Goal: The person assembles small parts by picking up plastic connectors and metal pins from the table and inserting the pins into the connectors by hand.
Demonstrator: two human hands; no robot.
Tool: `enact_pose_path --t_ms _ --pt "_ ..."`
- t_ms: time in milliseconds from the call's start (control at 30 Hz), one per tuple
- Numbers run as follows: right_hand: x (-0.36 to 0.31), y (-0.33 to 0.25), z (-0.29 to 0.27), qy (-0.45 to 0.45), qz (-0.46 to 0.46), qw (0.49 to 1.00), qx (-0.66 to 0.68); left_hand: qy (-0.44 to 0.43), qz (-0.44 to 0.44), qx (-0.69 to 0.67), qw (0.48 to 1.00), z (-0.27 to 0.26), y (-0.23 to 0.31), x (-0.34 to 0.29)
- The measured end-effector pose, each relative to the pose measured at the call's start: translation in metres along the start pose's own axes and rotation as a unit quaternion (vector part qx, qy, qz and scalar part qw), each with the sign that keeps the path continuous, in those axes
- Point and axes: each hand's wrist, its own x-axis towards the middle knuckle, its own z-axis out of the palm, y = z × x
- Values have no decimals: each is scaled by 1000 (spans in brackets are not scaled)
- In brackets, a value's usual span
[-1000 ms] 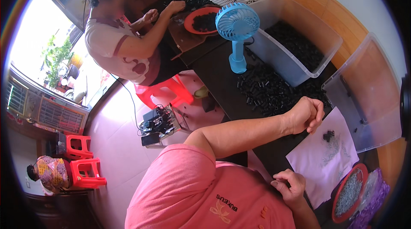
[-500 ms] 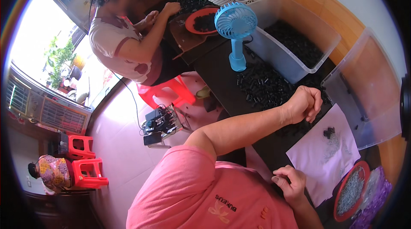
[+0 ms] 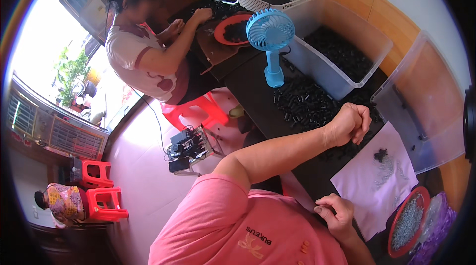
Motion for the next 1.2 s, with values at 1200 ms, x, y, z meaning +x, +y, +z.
enact_pose_path --t_ms 1200 --pt "-2 0 5 15 2 1000 -25 -2 13 2 1000 1 2 -4"
